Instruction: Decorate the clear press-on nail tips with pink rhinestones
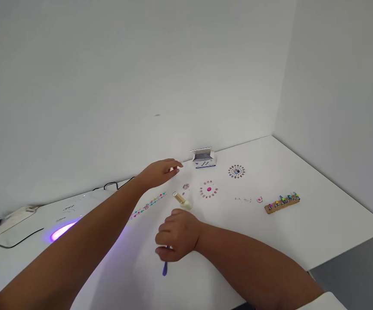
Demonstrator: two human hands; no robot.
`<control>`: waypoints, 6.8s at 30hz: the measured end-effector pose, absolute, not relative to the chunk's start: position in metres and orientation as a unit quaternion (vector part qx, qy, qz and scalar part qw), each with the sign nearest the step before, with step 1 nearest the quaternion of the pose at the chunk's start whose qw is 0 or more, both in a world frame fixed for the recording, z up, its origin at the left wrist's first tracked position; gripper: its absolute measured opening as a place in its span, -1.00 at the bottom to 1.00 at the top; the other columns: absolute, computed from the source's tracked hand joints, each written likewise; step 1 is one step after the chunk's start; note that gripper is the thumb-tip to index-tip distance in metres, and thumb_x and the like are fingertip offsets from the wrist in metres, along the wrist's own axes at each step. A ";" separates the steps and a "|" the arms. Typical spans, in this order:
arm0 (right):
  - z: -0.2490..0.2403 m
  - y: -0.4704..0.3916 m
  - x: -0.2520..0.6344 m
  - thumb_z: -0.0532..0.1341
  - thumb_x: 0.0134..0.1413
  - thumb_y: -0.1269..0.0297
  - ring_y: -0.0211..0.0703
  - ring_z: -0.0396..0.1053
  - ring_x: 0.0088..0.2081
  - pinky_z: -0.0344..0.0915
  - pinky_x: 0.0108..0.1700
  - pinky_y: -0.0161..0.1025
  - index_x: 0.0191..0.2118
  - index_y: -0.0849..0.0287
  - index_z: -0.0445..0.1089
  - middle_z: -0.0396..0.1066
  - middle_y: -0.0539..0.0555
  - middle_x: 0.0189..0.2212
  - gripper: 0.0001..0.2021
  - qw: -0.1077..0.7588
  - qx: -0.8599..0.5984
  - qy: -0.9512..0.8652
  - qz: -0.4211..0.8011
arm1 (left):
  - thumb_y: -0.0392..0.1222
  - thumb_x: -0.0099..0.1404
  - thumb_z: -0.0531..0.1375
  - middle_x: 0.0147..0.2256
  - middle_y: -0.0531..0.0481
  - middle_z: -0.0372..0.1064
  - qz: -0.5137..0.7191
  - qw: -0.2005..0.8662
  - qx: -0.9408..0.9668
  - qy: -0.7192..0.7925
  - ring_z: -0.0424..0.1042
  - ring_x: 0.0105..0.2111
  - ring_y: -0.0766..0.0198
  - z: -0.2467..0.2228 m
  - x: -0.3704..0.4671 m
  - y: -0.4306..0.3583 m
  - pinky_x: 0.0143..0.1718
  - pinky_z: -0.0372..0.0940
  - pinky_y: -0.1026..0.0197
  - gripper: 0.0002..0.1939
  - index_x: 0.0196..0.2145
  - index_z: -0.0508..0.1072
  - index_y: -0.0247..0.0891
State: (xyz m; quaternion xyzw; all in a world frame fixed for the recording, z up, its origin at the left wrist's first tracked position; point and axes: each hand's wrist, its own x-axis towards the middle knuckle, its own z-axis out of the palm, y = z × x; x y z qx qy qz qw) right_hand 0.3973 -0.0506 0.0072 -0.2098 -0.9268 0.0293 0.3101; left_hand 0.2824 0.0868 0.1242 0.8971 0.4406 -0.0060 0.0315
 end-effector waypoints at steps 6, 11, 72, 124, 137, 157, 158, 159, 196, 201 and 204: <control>0.004 -0.055 0.391 0.11 0.05 0.09 -0.27 0.22 -0.54 0.04 -0.50 -0.28 -0.61 0.14 0.18 0.24 -0.07 -0.65 -0.68 0.245 -0.224 -0.940 0.079 | -0.07 0.35 0.08 -0.17 0.00 0.48 -0.110 0.004 0.895 0.433 0.43 -0.15 0.14 0.107 0.361 0.147 -0.13 0.31 0.13 -0.78 -0.17 0.49 -0.11; 0.011 -0.054 0.393 0.11 0.12 0.09 -0.27 0.28 -0.50 0.07 -0.48 -0.29 -0.53 0.13 0.32 0.37 -0.07 -0.59 -0.70 0.220 -0.232 -0.941 0.113 | -0.07 0.37 0.15 0.00 -0.14 0.36 -0.168 -0.012 0.870 0.463 0.42 -0.09 0.16 0.100 0.386 0.166 -0.08 0.39 -0.01 -0.66 0.03 0.37 -0.29; 0.044 -0.049 0.409 0.01 0.27 0.19 -0.18 0.43 -0.22 0.23 -0.33 -0.24 -0.19 0.13 0.44 0.50 -0.02 -0.28 -0.72 0.127 -0.261 -0.932 0.217 | -0.34 0.26 0.00 0.17 -0.21 0.17 -0.218 -0.170 0.876 0.396 0.36 -0.03 -0.02 0.084 0.389 0.180 -0.21 0.30 0.06 -0.53 0.10 0.40 -0.18; 0.008 -0.058 0.403 0.08 0.13 0.27 -0.37 0.03 -0.61 0.04 -0.52 -0.39 -0.36 0.13 0.16 0.06 -0.17 -0.62 -0.91 0.410 -0.359 -0.771 0.330 | -0.17 -0.01 0.39 -0.44 0.15 0.43 0.491 0.530 0.520 0.455 0.36 -0.60 0.41 0.035 0.202 -0.056 -0.54 0.31 0.30 -0.47 -0.09 0.31 -0.16; 0.016 -0.062 0.405 0.18 0.02 0.29 -0.29 0.17 -0.47 0.20 -0.40 -0.28 -0.38 0.16 0.28 0.27 -0.02 -0.45 -0.92 0.429 -0.330 -0.709 0.452 | -0.19 0.02 0.38 -0.52 -0.06 0.53 0.372 0.586 0.546 0.469 0.49 -0.51 0.23 0.026 0.187 -0.065 -0.46 0.38 0.21 -0.83 -0.45 0.52 -0.31; 0.017 -0.068 0.401 0.13 0.03 0.38 -0.35 0.10 -0.56 0.05 -0.49 -0.33 -0.55 0.16 0.21 0.16 -0.09 -0.59 -0.83 0.366 -0.310 -0.777 0.408 | -0.11 0.17 0.24 -0.44 0.02 0.36 0.300 0.519 0.670 0.437 0.31 -0.44 0.29 0.040 0.193 -0.073 -0.40 0.22 0.24 -0.86 -0.40 0.49 -0.23; 0.015 -0.068 0.401 0.13 0.03 0.38 -0.35 0.10 -0.56 0.05 -0.49 -0.33 -0.55 0.15 0.21 0.16 -0.09 -0.59 -0.83 0.362 -0.303 -0.786 0.398 | -0.11 0.18 0.24 -0.46 0.01 0.36 0.295 0.511 0.679 0.436 0.31 -0.43 0.28 0.040 0.193 -0.073 -0.39 0.22 0.22 -0.86 -0.42 0.49 -0.23; 0.014 -0.068 0.401 0.13 0.04 0.38 -0.35 0.11 -0.56 0.05 -0.50 -0.33 -0.54 0.15 0.20 0.16 -0.09 -0.59 -0.83 0.358 -0.297 -0.795 0.388 | -0.12 0.19 0.23 -0.46 0.00 0.37 0.293 0.505 0.685 0.435 0.32 -0.43 0.27 0.040 0.193 -0.073 -0.39 0.22 0.22 -0.86 -0.43 0.49 -0.23; 0.021 -0.064 0.409 0.13 0.08 0.50 -0.38 0.02 -0.57 0.01 -0.52 -0.35 -0.60 0.16 0.06 0.04 -0.10 -0.61 -0.69 0.416 -0.199 -0.795 0.393 | -0.22 0.22 0.26 -0.48 0.01 0.40 0.363 0.469 0.715 0.370 0.34 -0.49 0.34 0.052 0.184 -0.073 -0.45 0.21 0.25 -0.84 -0.51 0.50 -0.25; 0.021 -0.059 0.414 0.14 0.14 0.44 -0.35 0.08 -0.53 0.07 -0.47 -0.32 -0.55 0.15 0.09 0.11 -0.08 -0.58 -0.72 0.469 -0.224 -0.763 0.384 | -0.17 0.16 0.31 -0.49 0.00 0.42 0.487 0.456 0.638 0.385 0.29 -0.52 0.33 0.056 0.165 -0.063 -0.46 0.17 0.21 -0.86 -0.52 0.51 -0.23; 0.018 -0.059 0.414 0.13 0.17 0.41 -0.35 0.09 -0.54 0.08 -0.47 -0.32 -0.54 0.15 0.11 0.13 -0.07 -0.57 -0.72 0.455 -0.217 -0.768 0.395 | -0.15 0.11 0.33 -0.49 -0.01 0.43 0.484 0.463 0.621 0.407 0.29 -0.50 0.31 0.056 0.165 -0.061 -0.45 0.18 0.20 -0.85 -0.53 0.52 -0.23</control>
